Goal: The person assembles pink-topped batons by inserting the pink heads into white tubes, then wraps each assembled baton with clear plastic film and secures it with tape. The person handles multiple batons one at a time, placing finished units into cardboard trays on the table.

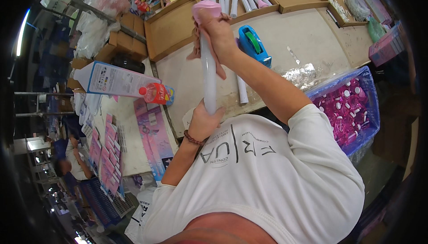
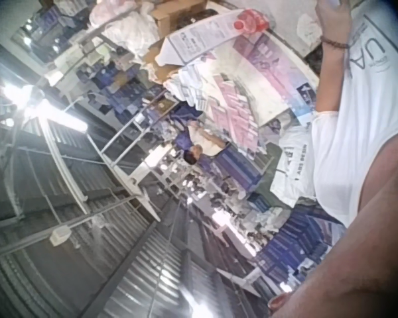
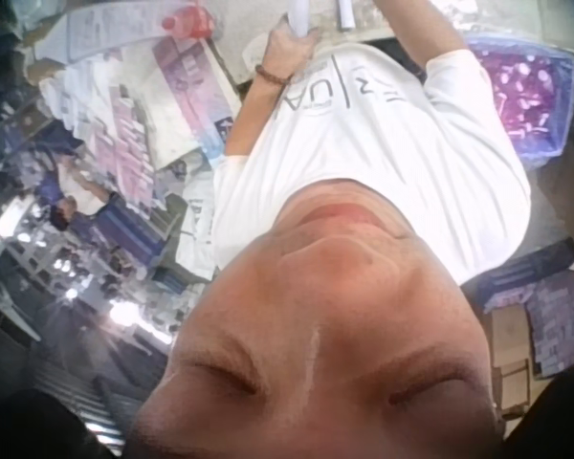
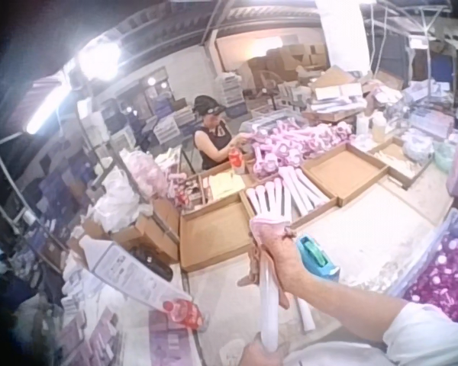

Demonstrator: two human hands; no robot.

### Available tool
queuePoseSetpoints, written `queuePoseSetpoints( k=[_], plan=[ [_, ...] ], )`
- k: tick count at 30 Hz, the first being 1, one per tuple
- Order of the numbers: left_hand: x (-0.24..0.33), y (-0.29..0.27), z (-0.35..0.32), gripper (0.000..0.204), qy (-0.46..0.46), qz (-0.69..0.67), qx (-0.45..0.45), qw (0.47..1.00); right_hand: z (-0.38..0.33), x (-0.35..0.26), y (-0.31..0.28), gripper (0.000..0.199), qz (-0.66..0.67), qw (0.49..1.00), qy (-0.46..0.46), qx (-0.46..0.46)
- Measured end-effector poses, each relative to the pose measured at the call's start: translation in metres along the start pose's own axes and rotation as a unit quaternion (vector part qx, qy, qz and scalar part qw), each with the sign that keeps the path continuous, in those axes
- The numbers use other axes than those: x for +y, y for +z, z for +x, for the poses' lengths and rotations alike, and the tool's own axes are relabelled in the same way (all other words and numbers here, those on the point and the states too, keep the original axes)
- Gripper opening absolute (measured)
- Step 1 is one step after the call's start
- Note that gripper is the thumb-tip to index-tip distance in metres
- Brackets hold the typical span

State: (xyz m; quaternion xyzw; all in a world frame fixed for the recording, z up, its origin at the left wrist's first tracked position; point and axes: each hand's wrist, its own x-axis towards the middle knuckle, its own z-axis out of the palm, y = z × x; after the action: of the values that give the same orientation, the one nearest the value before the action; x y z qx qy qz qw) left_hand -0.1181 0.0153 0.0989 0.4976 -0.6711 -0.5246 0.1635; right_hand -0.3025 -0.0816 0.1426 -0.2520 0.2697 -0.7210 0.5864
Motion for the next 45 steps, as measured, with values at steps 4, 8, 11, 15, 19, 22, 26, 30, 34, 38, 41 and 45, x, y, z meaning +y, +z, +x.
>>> queuePoseSetpoints(
  k=[4,8,11,15,19,22,26,30,34,38,41,45],
  plan=[
    [0.009,-0.011,-0.002,0.019,-0.046,-0.208,-0.163,0.963,-0.013,-0.002,0.018,0.031,0.051,0.987,0.097,-0.120],
    [0.017,-0.024,0.002,0.015,-0.036,-0.412,-0.244,0.877,-0.051,0.021,0.032,0.025,0.063,0.967,0.190,-0.159],
    [0.016,-0.022,0.011,0.013,0.007,-0.348,-0.147,0.926,-0.059,0.033,0.025,0.023,0.017,0.973,0.198,-0.114],
    [0.007,-0.010,0.028,0.016,-0.019,-0.163,-0.034,0.986,-0.053,0.045,0.014,0.027,-0.059,0.987,0.143,-0.043],
    [0.004,0.006,0.031,0.036,-0.002,0.032,0.089,0.995,-0.048,0.047,0.010,0.029,-0.099,0.988,0.114,-0.005],
    [0.005,-0.007,0.026,0.036,0.008,-0.028,0.011,1.000,-0.045,0.039,0.005,0.029,-0.054,0.982,0.181,-0.017],
    [0.008,-0.070,0.033,0.052,-0.006,-0.091,0.008,0.996,-0.041,0.021,-0.003,0.027,-0.077,0.969,0.229,-0.048],
    [0.016,-0.090,0.057,0.064,0.182,-0.238,-0.008,0.954,-0.047,0.020,0.003,0.028,-0.081,0.944,0.301,-0.109],
    [0.037,-0.074,0.077,0.065,0.200,-0.364,-0.169,0.894,-0.054,0.021,0.013,0.029,-0.171,0.873,0.347,-0.297],
    [0.054,-0.078,0.065,0.043,0.303,-0.366,-0.144,0.868,-0.063,0.010,0.010,0.035,-0.264,0.863,0.305,-0.304],
    [0.066,-0.098,0.052,0.028,0.355,-0.442,-0.087,0.819,-0.079,0.005,-0.003,0.043,-0.294,0.867,0.274,-0.294],
    [0.074,-0.087,0.025,0.027,0.451,-0.367,-0.035,0.813,-0.096,0.015,-0.037,0.045,-0.192,0.934,0.222,-0.204]
  ],
)
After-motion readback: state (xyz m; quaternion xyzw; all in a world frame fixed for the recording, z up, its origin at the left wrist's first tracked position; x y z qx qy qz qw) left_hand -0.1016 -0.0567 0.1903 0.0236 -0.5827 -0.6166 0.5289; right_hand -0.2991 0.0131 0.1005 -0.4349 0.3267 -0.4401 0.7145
